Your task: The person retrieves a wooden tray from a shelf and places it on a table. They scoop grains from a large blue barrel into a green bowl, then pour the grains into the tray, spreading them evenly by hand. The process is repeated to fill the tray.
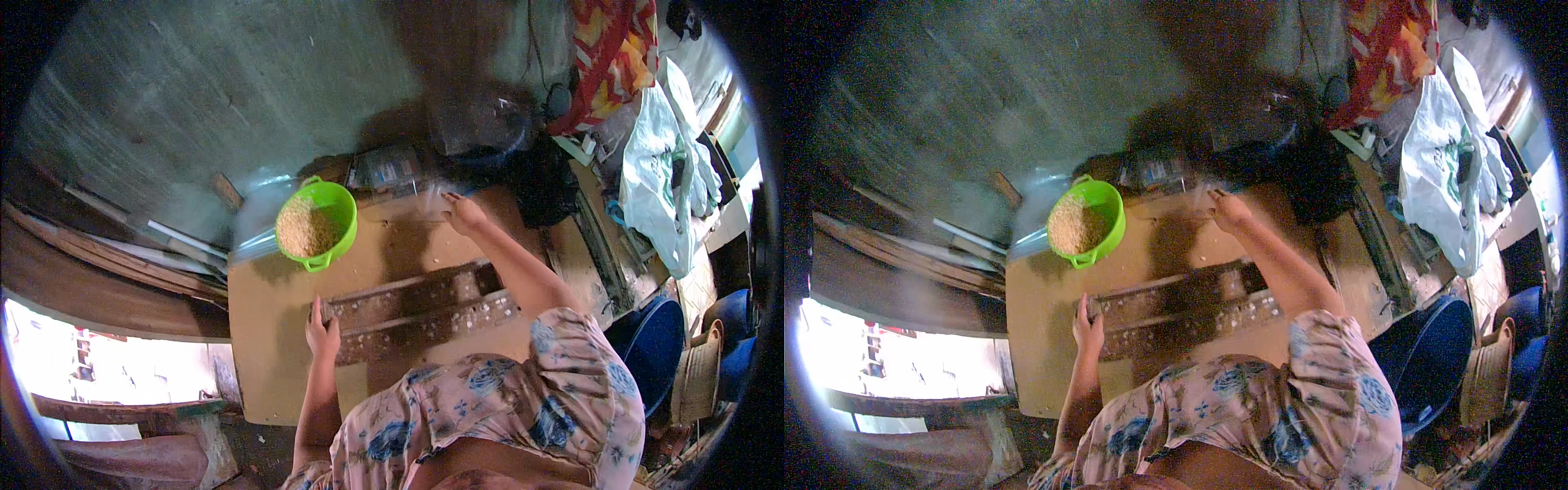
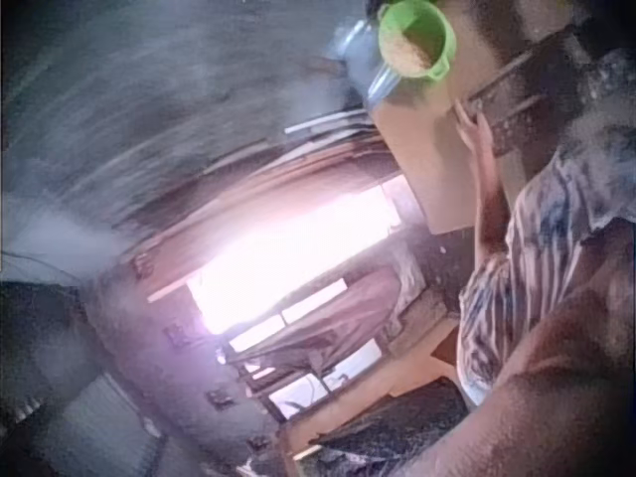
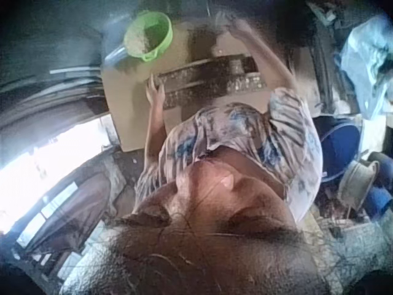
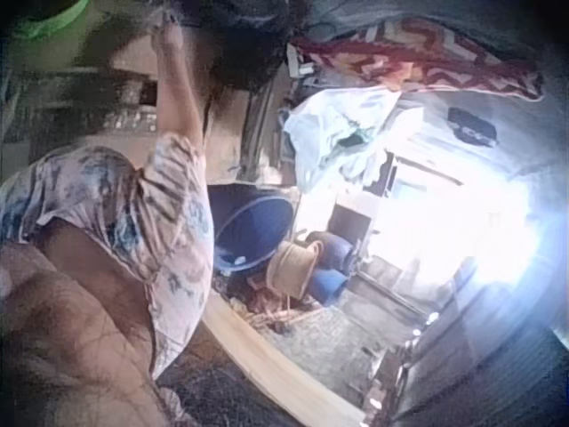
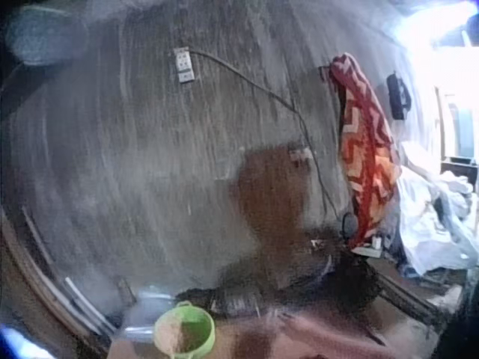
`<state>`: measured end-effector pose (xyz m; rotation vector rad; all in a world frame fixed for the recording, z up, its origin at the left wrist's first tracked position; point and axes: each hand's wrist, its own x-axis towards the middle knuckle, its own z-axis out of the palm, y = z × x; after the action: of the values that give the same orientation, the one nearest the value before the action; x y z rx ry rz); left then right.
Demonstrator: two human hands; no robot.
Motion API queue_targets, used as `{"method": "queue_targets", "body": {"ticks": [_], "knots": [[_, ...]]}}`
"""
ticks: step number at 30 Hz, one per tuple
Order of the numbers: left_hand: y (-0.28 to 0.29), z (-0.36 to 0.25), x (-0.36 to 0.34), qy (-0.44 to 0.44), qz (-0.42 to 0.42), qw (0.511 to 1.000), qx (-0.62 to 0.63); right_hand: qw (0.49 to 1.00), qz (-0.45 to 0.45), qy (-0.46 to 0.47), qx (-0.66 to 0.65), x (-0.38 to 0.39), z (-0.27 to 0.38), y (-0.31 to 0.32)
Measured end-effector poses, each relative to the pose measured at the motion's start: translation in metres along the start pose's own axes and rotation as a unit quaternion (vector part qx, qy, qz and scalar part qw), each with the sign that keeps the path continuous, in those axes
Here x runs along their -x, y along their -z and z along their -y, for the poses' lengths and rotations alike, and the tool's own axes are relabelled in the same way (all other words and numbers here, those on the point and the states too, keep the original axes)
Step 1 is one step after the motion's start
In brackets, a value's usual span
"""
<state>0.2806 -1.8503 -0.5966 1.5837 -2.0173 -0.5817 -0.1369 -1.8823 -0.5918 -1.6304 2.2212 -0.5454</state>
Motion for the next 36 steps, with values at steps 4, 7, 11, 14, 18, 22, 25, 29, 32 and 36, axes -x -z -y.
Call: {"method": "queue_targets", "body": {"ticks": [4, 7, 11, 14, 18, 22, 25, 29, 32, 36], "knots": [[0.008, -0.002, 0.005, -0.039, -0.053, 0.997, 0.040, 0.980, -0.046, 0.007, 0.192, -0.034, -0.013, -0.062], [0.021, -0.012, 0.011, 0.030, -0.056, 0.995, 0.071, 0.975, -0.028, 0.035, 0.217, -0.051, -0.021, -0.086], [0.031, -0.023, 0.011, -0.062, -0.118, 0.991, 0.015, 0.988, -0.030, -0.008, 0.148, -0.049, 0.021, -0.043], [0.035, -0.066, -0.006, -0.127, -0.113, 0.985, 0.026, 0.949, -0.270, 0.140, -0.088, -0.057, 0.049, 0.029], [0.035, -0.142, -0.040, -0.234, -0.044, 0.969, 0.059, 0.944, -0.167, 0.026, -0.283, -0.053, 0.080, 0.097], [0.024, -0.225, -0.067, -0.318, -0.076, 0.945, 0.025, 0.844, -0.099, -0.051, -0.525, -0.030, 0.127, 0.139], [0.001, -0.269, -0.095, -0.300, -0.168, 0.938, 0.034, 0.835, -0.141, -0.011, -0.532, -0.021, 0.145, 0.143], [0.001, -0.272, -0.147, -0.240, -0.106, 0.965, -0.011, 0.902, -0.233, 0.033, -0.363, -0.001, 0.161, 0.169], [0.019, -0.273, -0.156, -0.287, -0.056, 0.954, -0.056, 0.941, -0.279, 0.088, -0.168, 0.008, 0.149, 0.184], [0.039, -0.276, -0.166, -0.306, -0.077, 0.940, -0.129, 0.952, -0.219, 0.212, -0.028, 0.009, 0.136, 0.188]]}}
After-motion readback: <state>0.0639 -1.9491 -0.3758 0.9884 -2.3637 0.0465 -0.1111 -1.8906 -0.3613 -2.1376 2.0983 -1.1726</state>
